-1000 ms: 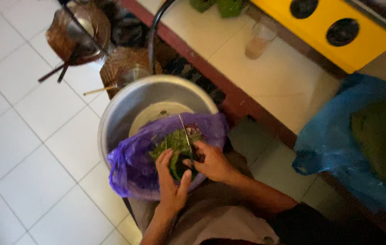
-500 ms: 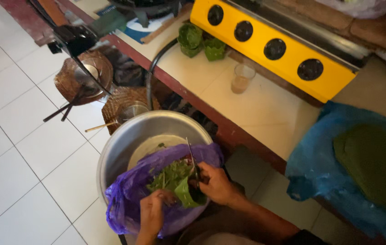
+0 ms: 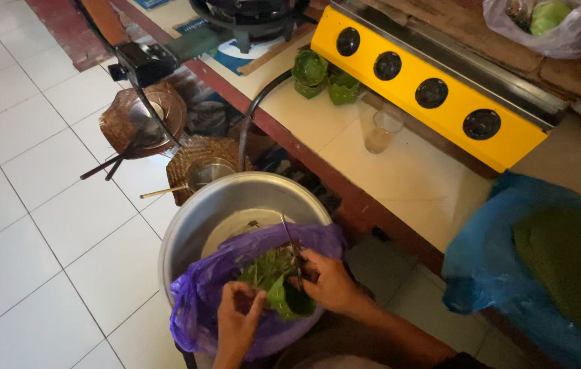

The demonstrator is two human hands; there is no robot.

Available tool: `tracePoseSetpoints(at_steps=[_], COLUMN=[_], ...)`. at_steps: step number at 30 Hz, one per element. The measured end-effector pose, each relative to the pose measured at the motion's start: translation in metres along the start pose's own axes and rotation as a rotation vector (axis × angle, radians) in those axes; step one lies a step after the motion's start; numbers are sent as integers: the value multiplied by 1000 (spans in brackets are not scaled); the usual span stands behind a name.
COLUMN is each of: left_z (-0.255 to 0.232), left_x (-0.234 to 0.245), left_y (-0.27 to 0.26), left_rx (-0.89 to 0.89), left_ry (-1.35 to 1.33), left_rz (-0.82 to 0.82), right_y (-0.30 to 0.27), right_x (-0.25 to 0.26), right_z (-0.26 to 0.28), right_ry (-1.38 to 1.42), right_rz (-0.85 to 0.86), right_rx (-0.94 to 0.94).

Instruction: The person constructs small containers from green leaves, using scissors to trim the leaf edges and secure the shape.

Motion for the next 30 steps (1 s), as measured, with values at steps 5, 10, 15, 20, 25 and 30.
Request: tracePoseSetpoints(at_steps=[5,10,15,20,25,30], left_z=[-8,54,35,0,-3,12], left_x=[21,33,20,12,11,15], left_y=[-4,-1,-5,-11,-12,-7], left_rx=[-274,-3,-81,-207,-240,-45], left_ry=[-93,42,-136,-219,-73,103], left_rz=[-39,16,30,12,31,20], right_y=[0,1,-1,-3,-4,-5], right_x=[-10,-20,-26,-25,-21,-22], right_z=[2,14,17,15,4,8], right_ry=[-53,-89,-49,-38,-149,27], right_rz=[-11,33,67,71,69,68], right_rx=[-21,2,9,16,-102,79])
Point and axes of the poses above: each hand's wrist, its own y-axis towards the middle knuckle, its own x-axis out of the back of the hand, z = x × y, the point moved 10 cm from there along y, towards the middle knuckle, and after that the axes turned 3 degrees about y, right-handed, at the moved point
